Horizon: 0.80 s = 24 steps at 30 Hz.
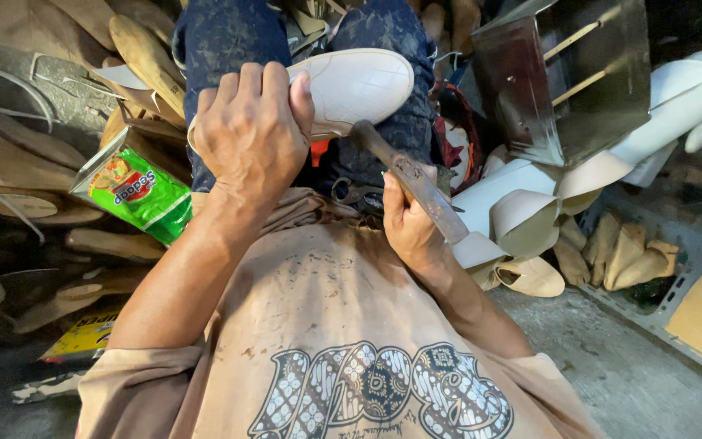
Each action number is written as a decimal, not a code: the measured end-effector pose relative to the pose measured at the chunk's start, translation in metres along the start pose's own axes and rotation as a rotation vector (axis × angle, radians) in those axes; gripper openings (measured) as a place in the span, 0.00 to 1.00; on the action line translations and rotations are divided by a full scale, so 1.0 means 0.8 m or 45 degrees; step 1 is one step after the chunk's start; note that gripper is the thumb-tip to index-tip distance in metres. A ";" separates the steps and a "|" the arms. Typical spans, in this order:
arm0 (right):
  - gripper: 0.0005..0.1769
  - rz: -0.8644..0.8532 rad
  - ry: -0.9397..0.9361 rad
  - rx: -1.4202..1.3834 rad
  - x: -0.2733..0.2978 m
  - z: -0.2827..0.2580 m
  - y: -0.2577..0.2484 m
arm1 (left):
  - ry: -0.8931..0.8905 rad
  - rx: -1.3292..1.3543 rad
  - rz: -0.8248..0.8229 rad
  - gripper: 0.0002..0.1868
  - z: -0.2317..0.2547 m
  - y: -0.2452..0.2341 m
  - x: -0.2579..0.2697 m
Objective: The person assembles a shoe by hammering the upper material onto a shoe last and then uses pliers to pull and secure the edges.
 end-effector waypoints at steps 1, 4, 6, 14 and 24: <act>0.12 0.002 -0.014 -0.005 -0.006 0.008 -0.004 | -0.007 -0.008 0.011 0.21 0.001 -0.004 0.000; 0.12 0.033 0.013 -0.162 -0.021 0.032 -0.024 | -0.033 0.071 -0.033 0.21 0.008 -0.009 0.009; 0.13 0.118 -0.050 -0.082 -0.039 0.047 -0.051 | -0.034 0.114 -0.010 0.23 0.018 -0.015 0.017; 0.10 -0.027 -0.346 0.050 -0.080 0.026 -0.033 | -0.077 0.155 0.005 0.25 0.030 -0.021 0.029; 0.24 0.102 -0.483 0.441 -0.242 0.032 -0.043 | -0.458 1.509 -0.458 0.14 0.062 -0.022 0.104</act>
Point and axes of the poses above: each hand's wrist, its own x-axis away from the middle knuckle, its own y-axis out of the palm, z = x × y, the point moved 9 cm from there along -x, towards the middle knuckle, and after that the axes turned 12 degrees about z, right-handed, at the moved point
